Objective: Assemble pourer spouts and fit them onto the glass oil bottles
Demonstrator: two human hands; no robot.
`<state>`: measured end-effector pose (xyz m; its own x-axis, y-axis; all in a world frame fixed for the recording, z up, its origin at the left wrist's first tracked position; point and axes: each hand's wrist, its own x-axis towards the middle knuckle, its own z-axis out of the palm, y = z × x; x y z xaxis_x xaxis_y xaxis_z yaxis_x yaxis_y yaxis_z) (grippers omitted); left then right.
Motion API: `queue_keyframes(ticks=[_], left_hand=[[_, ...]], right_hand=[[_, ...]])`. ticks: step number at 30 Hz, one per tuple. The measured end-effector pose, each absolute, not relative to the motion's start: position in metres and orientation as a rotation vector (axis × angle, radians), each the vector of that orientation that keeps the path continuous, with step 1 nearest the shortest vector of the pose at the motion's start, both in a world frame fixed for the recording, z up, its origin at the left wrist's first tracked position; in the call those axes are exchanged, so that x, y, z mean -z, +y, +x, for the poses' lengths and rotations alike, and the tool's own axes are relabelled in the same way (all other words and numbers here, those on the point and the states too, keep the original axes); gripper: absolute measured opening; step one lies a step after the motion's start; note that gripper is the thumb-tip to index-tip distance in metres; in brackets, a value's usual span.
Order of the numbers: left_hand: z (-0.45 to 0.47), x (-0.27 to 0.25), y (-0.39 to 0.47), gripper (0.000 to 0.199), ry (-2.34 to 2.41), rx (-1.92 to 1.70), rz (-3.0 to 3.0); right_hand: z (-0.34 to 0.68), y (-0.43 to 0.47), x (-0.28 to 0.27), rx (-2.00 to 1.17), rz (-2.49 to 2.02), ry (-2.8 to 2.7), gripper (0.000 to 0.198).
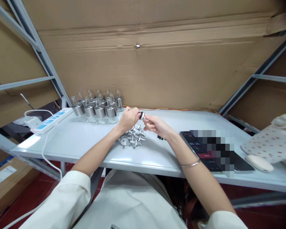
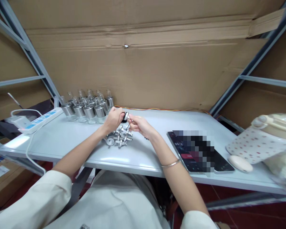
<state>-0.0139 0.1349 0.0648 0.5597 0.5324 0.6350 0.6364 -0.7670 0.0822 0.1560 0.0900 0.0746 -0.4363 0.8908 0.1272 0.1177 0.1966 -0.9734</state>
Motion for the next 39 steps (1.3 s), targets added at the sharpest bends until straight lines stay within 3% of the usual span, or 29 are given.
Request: queue_keyframes(ticks=[5, 10, 14, 17, 21, 29, 33, 39], left_hand=[[-0.016, -0.07, 0.141, 0.045, -1.159, 0.985, -2.656], [-0.015, -0.07, 0.149, 0.047, -1.281, 0.984, -2.714], [-0.015, -0.073, 0.15, 0.053, -1.318, 0.986, -2.756], [-0.017, -0.077, 0.145, 0.049, -1.303, 0.988, -2.739], [-0.019, -0.082, 0.137, 0.034, -1.21, 0.981, -2.698], [-0.036, -0.083, 0.144, 0.021, -0.951, 1.142, -2.483], [-0.046, -0.083, 0.153, 0.021, -1.15, 1.287, -2.322], [-0.05, -0.076, 0.162, 0.022, -1.519, 0.902, -2.396]], right_hand=[[0.144, 0.094, -0.065, -0.691, -1.134, -1.803, 0.034], [0.151, 0.101, -0.063, 0.302, -1.272, -2.124, 0.03], [0.155, 0.099, -0.067, 0.514, -1.118, -2.146, 0.038], [0.152, 0.097, -0.068, 0.264, -1.164, -2.067, 0.041], [0.146, 0.094, -0.067, -0.59, -1.144, -1.818, 0.047], [0.154, 0.094, -0.075, -1.644, -0.825, -1.312, 0.056], [0.165, 0.1, -0.078, -1.65, -0.761, -1.041, 0.05], [0.172, 0.107, -0.073, -1.524, -0.811, -0.878, 0.041]])
